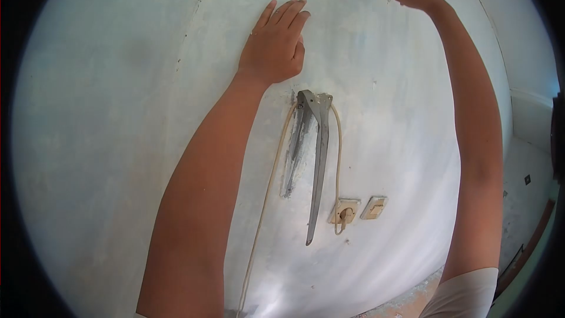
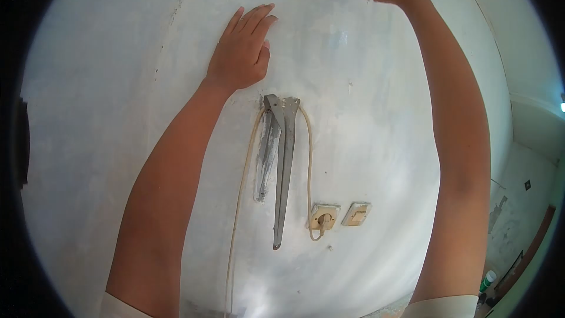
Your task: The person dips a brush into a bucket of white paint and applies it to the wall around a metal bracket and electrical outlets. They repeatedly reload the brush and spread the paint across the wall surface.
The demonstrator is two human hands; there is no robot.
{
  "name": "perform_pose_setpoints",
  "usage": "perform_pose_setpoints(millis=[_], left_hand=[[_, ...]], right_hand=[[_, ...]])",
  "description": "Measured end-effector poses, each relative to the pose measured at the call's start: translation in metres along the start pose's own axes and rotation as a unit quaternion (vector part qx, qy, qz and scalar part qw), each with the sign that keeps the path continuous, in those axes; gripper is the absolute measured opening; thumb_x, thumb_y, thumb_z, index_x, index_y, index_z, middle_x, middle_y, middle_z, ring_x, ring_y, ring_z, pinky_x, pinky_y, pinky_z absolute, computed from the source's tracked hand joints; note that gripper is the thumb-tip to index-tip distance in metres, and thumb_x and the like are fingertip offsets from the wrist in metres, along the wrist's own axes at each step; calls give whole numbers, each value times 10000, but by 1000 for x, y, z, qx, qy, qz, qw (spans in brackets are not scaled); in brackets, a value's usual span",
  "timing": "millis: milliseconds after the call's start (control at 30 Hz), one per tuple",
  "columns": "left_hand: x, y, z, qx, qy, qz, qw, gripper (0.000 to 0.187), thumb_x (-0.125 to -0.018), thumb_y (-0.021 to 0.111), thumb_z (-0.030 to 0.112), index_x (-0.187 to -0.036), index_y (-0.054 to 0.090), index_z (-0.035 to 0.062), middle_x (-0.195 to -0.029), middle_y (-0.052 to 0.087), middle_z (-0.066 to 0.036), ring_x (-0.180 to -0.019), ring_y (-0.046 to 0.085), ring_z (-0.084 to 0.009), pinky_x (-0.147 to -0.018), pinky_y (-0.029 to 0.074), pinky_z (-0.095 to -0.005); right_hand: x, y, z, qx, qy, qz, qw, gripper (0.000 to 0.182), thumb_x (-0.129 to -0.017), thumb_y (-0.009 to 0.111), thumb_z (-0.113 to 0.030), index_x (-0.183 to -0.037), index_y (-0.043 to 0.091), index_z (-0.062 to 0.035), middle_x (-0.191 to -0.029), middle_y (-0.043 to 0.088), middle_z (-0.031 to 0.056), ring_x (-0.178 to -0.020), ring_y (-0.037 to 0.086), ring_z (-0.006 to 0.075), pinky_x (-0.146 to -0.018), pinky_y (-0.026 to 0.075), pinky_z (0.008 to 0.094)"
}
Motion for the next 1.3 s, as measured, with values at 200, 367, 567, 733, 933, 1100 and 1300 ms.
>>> perform_pose_setpoints(millis=[200, 367, 567, 733, 933, 1100, 1300], left_hand=[[-1, 0, -2, 0, -12, -11, 1000, 424, -880, 490, 61, -1302, 519, 35, -1483, 454, -125, -1407, 398, -276, -1216, 251, -481], [-1, -4, -9, 29, -13, -6, 999, 424, -890, 493, 60, -1313, 501, 36, -1488, 445, -132, -1402, 396, -310, -1209, 239, -516], [-6, 7, 0, 40, -7, -13, 999, 434, -902, 485, 59, -1335, 467, 40, -1503, 420, -140, -1383, 405, -350, -1197, 229, -561], [-20, 18, 6, 74, -33, -5, 997, 418, -902, 486, 63, -1320, 472, 40, -1502, 420, -143, -1390, 396, -352, -1199, 225, -557], [-13, 14, 15, 41, -3, 34, 999, 392, -895, 498, 67, -1286, 490, 43, -1484, 434, -149, -1401, 388, -355, -1192, 246, -541], [-11, 10, 12, 36, -16, 61, 997, 378, -881, 514, 79, -1256, 500, 39, -1473, 441, -160, -1404, 386, -355, -1184, 264, -539], [-12, 8, 13, 24, -20, 64, 997, 379, -866, 517, 86, -1242, 504, 33, -1458, 449, -163, -1403, 390, -344, -1188, 264, -534]], right_hand=[[31, 9, 20, 11, 128, -24, 991, 277, -991, 593, -192, -1169, 703, -12, -952, 723, 82, -596, 603, 111, -476, 511, 253], [89, 48, 6, -122, 87, -32, 988, 214, -982, 603, -138, -1126, 718, -28, -1016, 732, 84, -619, 617, 128, -502, 524, 277], [146, 62, -40, -199, 59, -120, 971, 184, -959, 642, -95, -1111, 725, -34, -1153, 730, 105, -648, 643, 169, -538, 551, 298], [151, 49, -65, -206, 93, -165, 960, 154, -952, 647, -92, -1068, 732, -37, -1085, 749, 78, -620, 622, 144, -534, 531, 294], [110, 55, -21, -192, 103, -163, 962, 148, -894, 713, -43, -1036, 757, -40, -1039, 756, 70, -875, 701, 141, -627, 565, 259], [51, 21, -10, -70, 123, -101, 985, 189, -970, 637, -156, -1021, 719, 7, -1040, 750, 53, -772, 663, 106, -612, 575, 269], [-17, -8, 14, -57, 145, -28, 987, 172, -932, 688, -172, -1031, 758, -50, -870, 727, 77, -658, 637, 148, -512, 553, 284]])
Point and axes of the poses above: each hand's wrist, its own x-axis away from the middle knuckle, its own y-axis out of the palm, z = x × y, the point moved 9 cm from there along -x, towards the middle knuckle
